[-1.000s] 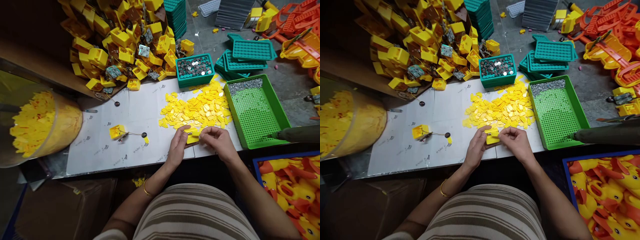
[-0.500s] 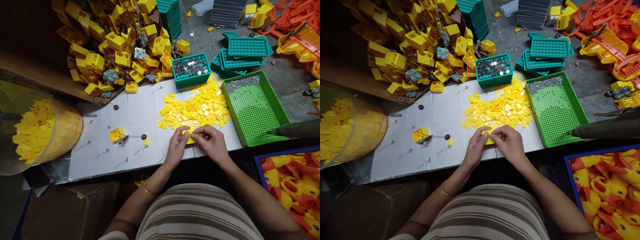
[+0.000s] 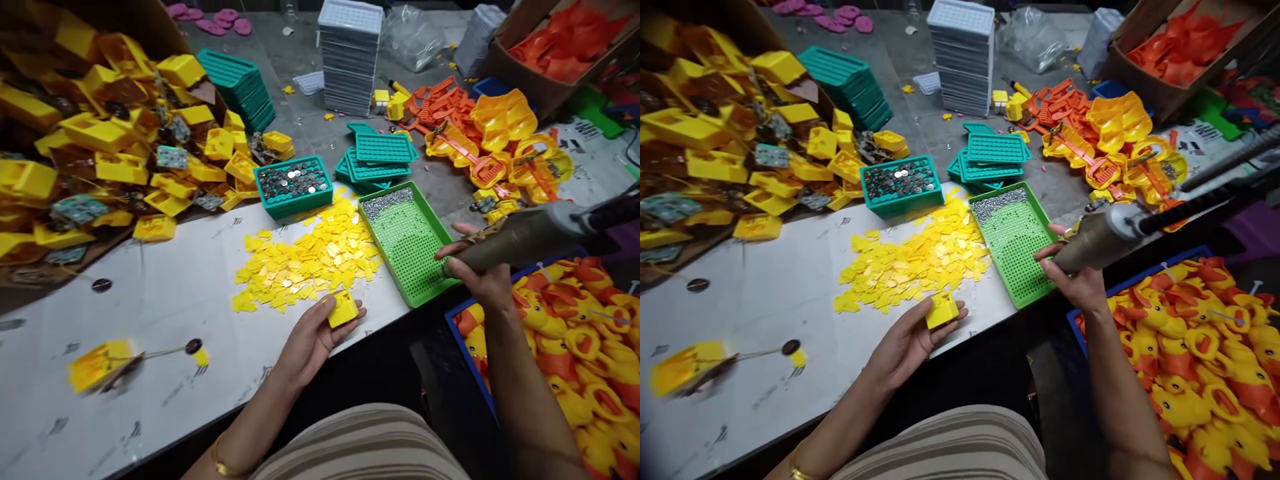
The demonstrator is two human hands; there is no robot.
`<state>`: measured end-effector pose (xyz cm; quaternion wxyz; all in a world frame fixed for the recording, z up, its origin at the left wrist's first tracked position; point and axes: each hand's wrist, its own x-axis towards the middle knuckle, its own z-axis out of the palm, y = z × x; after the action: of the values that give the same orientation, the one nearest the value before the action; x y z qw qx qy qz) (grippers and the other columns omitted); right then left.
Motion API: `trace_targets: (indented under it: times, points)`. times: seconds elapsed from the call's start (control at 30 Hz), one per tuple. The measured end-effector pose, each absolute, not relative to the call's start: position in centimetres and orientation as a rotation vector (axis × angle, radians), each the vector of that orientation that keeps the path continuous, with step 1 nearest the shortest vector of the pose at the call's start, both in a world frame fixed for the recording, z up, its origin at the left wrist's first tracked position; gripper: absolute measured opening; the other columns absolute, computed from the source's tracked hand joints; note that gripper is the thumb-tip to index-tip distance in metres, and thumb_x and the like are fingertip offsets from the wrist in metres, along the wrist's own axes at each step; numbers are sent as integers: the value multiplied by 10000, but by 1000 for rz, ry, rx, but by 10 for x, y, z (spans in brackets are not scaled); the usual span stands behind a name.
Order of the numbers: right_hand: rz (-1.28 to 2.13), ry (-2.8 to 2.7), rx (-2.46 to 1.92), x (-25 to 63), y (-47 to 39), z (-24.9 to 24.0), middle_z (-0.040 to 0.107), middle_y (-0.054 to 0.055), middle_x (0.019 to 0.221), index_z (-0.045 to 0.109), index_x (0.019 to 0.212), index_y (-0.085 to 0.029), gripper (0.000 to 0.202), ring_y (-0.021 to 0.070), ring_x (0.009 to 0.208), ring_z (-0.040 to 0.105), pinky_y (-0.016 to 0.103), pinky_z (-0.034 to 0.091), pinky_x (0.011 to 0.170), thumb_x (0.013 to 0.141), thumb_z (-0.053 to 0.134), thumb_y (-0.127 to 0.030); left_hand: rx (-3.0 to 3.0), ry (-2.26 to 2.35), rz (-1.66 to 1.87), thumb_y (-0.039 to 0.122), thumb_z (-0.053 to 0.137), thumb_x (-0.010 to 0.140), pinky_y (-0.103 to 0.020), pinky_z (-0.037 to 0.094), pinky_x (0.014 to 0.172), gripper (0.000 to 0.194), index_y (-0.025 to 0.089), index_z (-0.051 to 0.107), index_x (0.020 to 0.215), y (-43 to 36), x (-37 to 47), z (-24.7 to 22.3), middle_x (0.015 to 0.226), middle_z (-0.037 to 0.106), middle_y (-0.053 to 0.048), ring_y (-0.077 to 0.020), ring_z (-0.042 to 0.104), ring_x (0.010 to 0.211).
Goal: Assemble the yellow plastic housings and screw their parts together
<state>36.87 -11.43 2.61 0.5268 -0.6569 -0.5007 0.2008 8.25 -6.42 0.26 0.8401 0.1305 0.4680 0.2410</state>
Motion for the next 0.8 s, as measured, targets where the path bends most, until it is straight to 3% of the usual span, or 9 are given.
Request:
trace_targets:
  times: [0.13, 0.33, 0.53, 0.8]
  points:
    - [598, -1291, -1413, 366, -86, 41, 640, -43, 688, 528, 1134, -211, 392, 152, 605, 640, 340, 563, 638, 770, 675, -222, 406, 1060, 434, 175, 643, 831, -246, 593, 732, 236, 125, 553, 1043, -63, 88, 5, 958, 734, -111, -218, 719, 895]
    - [457, -1202, -1161, 345, -41, 46, 608, -58, 702, 531, 1056, -243, 360, 129, 622, 629, 286, 540, 612, 739, 695, -192, 459, 1043, 336, 233, 689, 804, -245, 578, 743, 314, 154, 551, 1076, -64, 104, 3, 1012, 727, -101, -207, 712, 918]
    - [224, -987, -1151, 324, -10, 30, 486, -75, 563, 562, 1053, -247, 321, 93, 395, 462, 244, 399, 402, 774, 662, -368, 443, 1016, 319, 263, 734, 762, -284, 559, 820, 360, 162, 565, 1063, -63, 109, 0, 1017, 720, -91, -213, 699, 953]
    - [261, -957, -1081, 328, 2, 20, 451, -85, 499, 525, 927, -239, 309, 96, 348, 414, 244, 377, 365, 754, 690, -436, 443, 1004, 292, 259, 692, 798, -281, 551, 821, 340, 160, 553, 1093, -61, 106, 0, 1052, 711, -108, -220, 693, 973]
